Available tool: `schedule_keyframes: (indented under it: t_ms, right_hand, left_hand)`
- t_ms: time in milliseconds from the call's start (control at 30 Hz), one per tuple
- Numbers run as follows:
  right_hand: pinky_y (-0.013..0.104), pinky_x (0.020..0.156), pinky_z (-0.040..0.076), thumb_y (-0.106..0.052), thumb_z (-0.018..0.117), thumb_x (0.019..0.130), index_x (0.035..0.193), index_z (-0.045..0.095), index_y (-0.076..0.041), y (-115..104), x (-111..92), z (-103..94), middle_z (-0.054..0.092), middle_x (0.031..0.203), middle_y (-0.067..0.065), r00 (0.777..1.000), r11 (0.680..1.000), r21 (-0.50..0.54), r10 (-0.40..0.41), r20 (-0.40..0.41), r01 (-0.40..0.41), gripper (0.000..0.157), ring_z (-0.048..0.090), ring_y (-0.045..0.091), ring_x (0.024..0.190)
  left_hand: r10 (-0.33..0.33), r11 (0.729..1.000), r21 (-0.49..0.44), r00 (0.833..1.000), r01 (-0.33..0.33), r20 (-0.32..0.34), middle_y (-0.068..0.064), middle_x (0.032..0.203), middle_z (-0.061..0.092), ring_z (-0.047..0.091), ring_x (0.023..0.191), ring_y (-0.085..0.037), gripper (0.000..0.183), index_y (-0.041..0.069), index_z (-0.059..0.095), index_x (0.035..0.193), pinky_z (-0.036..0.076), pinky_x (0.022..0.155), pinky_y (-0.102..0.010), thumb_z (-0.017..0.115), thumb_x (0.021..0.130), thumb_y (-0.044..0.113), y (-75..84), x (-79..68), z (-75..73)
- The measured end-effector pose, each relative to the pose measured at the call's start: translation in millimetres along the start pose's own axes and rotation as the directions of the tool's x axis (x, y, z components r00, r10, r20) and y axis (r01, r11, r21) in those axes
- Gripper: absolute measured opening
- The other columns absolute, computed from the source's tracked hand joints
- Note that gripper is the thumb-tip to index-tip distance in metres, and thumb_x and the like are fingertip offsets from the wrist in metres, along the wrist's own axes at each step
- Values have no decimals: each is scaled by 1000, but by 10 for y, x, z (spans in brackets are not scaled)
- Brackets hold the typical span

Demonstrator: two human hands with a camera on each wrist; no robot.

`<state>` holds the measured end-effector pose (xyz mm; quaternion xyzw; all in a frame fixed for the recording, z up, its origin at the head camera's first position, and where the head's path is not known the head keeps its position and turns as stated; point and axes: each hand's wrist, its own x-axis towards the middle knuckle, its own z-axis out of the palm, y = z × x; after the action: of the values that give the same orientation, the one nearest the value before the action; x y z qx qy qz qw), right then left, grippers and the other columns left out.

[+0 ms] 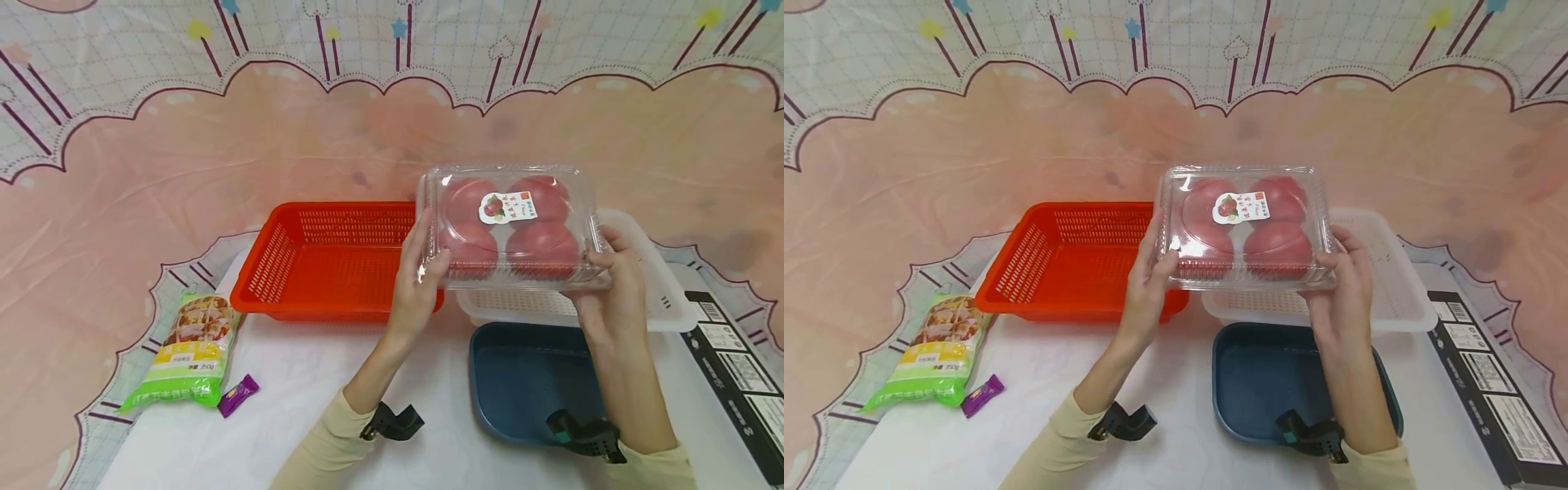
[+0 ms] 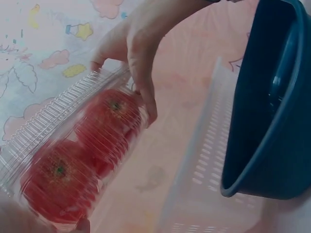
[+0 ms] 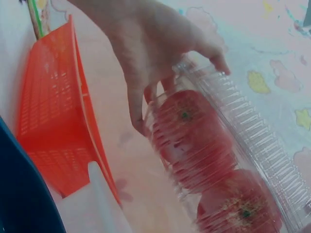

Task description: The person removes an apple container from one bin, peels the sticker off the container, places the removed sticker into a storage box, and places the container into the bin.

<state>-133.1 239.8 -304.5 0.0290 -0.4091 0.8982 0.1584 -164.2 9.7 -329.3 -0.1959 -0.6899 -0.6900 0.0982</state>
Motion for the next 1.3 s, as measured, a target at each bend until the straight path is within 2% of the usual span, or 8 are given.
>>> schedule_keyframes:
  t_ms: [200, 433, 533, 667, 833, 1100, 1200, 1300]
  right_hand:
    - [43, 82, 59, 7, 37, 91, 122, 43, -11, 5, -31, 38, 29, 143, 5, 1000, 999, -53, 0, 29, 1, 37, 26, 27, 134]
    - [38, 84, 59, 7, 38, 93, 122, 40, -13, -38, -60, 33, 28, 142, 4, 997, 997, -79, 28, 72, -22, 35, 29, 27, 131]
    - [35, 87, 58, 6, 40, 94, 133, 38, -16, -56, -78, 22, 27, 146, 2, 992, 992, -119, 65, 111, -52, 45, 29, 25, 132]
    - [31, 91, 56, 3, 39, 94, 151, 27, -24, -82, -80, -16, 20, 154, 0, 968, 971, -212, 155, 198, -112, 64, 29, 22, 133]
    - [29, 92, 55, 2, 37, 93, 154, 19, -34, -105, -70, -54, 16, 156, -3, 927, 940, -301, 248, 282, -160, 73, 27, 20, 133]
    - [29, 86, 58, -25, 33, 103, 152, 16, -29, -48, -99, -43, 29, 145, 1, 915, 906, -417, 232, 330, -79, 51, 44, 15, 121]
    - [27, 82, 59, -33, 29, 105, 149, 17, -27, -52, -108, -32, 35, 137, 1, 917, 883, -466, 228, 327, -53, 47, 53, 9, 111]
    - [23, 81, 57, -34, 29, 105, 146, 18, -27, -58, -127, -2, 37, 133, -1, 925, 862, -506, 216, 312, -31, 43, 53, 7, 107]
  left_hand:
    - [-10, 1000, -20, 1000, 10, -17, 15, 154, 29, 33, 139, -12, 58, 49, 32, 146, 51, 100, -42, 49, 92, 34, 56, 6, -53]
    - [-22, 1000, 18, 1000, 22, -4, 15, 153, 30, 36, 136, -14, 58, 50, 32, 145, 53, 97, -42, 48, 92, 35, 87, 9, -109]
    - [-27, 999, 33, 1000, 27, -3, 14, 152, 31, 37, 135, -14, 59, 50, 32, 146, 53, 97, -42, 48, 91, 34, 126, 5, -153]
    - [-36, 998, 57, 999, 36, 7, 12, 151, 32, 36, 134, -15, 59, 48, 33, 146, 53, 97, -42, 49, 91, 33, 187, -6, -224]
    - [-50, 993, 107, 998, 46, 38, 8, 149, 31, 33, 136, -17, 60, 48, 33, 146, 52, 98, -47, 51, 90, 35, 263, -62, -341]
    - [-51, 987, 159, 996, 39, 71, 3, 147, 30, 30, 138, -20, 65, 45, 31, 148, 50, 99, -50, 55, 89, 31, 369, -134, -507]
    - [-69, 987, 149, 994, 56, 80, 2, 147, 30, 31, 137, -20, 67, 44, 28, 149, 51, 98, -50, 55, 89, 30, 413, -153, -553]
    - [-79, 988, 138, 993, 66, 92, 3, 148, 28, 30, 137, -20, 68, 44, 26, 149, 51, 98, -51, 54, 88, 29, 457, -172, -587]
